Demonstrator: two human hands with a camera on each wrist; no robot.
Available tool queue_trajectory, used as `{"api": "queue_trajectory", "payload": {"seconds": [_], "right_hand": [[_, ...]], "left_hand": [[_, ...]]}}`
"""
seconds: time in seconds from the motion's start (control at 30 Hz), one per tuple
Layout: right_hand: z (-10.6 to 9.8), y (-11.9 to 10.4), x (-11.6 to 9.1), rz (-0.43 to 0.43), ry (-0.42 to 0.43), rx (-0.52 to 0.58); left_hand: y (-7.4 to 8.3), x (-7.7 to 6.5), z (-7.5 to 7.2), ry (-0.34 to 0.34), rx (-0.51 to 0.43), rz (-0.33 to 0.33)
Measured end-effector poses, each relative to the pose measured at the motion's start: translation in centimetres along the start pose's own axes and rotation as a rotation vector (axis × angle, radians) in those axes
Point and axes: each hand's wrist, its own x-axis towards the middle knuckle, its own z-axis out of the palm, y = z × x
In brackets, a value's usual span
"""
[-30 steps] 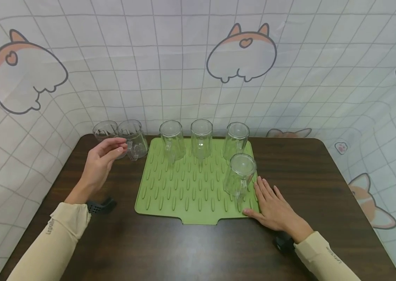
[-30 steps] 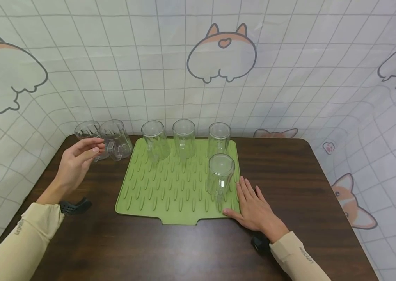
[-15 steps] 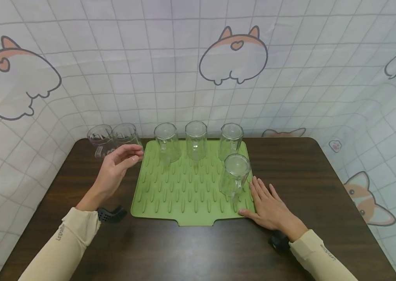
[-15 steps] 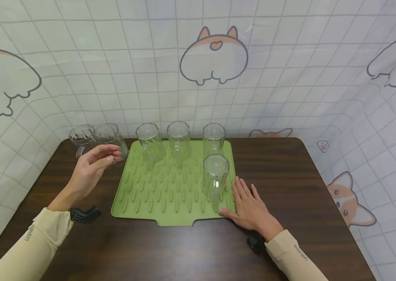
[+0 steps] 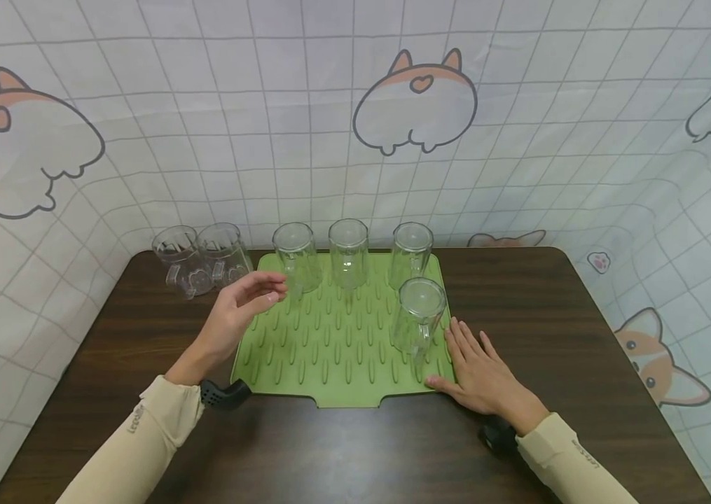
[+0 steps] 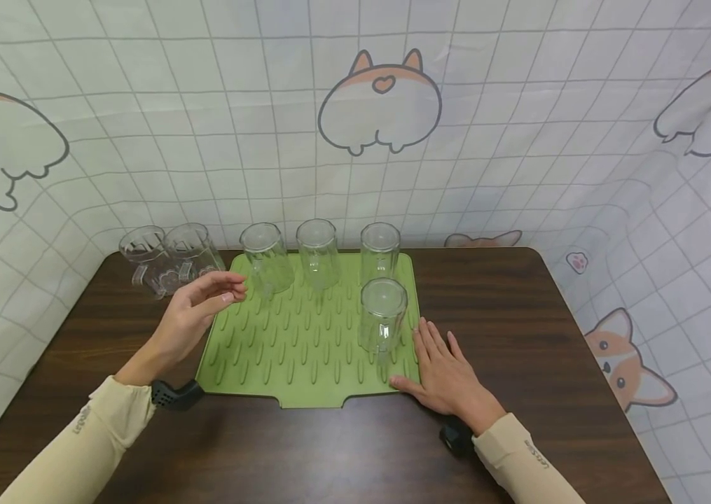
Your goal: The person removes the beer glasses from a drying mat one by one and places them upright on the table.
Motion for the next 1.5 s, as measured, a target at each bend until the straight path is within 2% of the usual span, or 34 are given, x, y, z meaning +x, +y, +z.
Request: {"api": "queue_trajectory", "payload": {"seconds": [0.7, 0.93, 1.5], "right_hand": [[0.1, 0.2, -0.3, 0.005, 0.0, 0.019], [0.1, 0.1, -0.4, 0.009, -0.003, 0.021], [0.5, 0.0, -0.3, 0.015, -0.008, 0.025]], "left_hand": [[-2.3, 0.9, 5.9, -0.111, 0.014, -0.08], [-3.2, 0.9, 8.2, -0.163, -0.014, -0.118], [-4.9, 1.2, 13.0, -0.286, -0.026, -0.079]]}}
